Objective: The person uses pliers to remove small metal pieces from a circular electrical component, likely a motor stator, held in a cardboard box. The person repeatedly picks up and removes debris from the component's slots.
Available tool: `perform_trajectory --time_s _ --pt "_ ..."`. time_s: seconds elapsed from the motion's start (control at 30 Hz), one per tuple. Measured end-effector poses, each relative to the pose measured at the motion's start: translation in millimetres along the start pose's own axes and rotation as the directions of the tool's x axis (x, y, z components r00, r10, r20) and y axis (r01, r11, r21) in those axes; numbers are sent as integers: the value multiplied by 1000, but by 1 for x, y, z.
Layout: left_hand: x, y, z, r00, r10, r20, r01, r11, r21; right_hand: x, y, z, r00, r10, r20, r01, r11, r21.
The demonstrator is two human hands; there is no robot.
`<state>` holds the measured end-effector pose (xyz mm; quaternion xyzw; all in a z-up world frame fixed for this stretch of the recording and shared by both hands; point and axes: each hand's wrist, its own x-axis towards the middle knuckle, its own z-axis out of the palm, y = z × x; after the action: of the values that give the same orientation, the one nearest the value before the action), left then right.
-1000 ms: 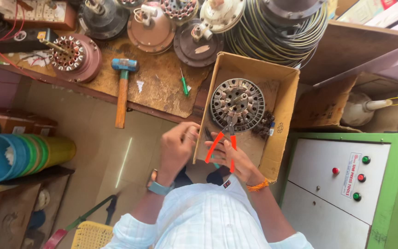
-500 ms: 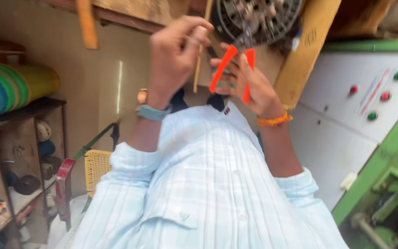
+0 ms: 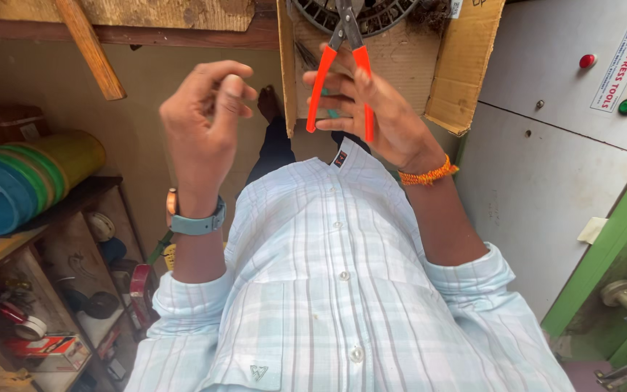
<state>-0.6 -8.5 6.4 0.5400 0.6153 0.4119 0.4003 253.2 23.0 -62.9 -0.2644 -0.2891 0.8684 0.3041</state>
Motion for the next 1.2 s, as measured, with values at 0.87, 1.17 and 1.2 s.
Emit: perform_trajectory --time_s 0.87,1.17,1.2 --pt "-4 9 55 821 -368 436 192 898 396 -8 -17 16 930 -123 -347 38 970 -241" --pt "6 7 64 887 -262 380 -40 775 630 14 5 -21 973 221 68 -231 944 236" --pt "8 12 61 879 -300 371 -19 755 656 15 12 -22 979 191 73 -204 941 269"
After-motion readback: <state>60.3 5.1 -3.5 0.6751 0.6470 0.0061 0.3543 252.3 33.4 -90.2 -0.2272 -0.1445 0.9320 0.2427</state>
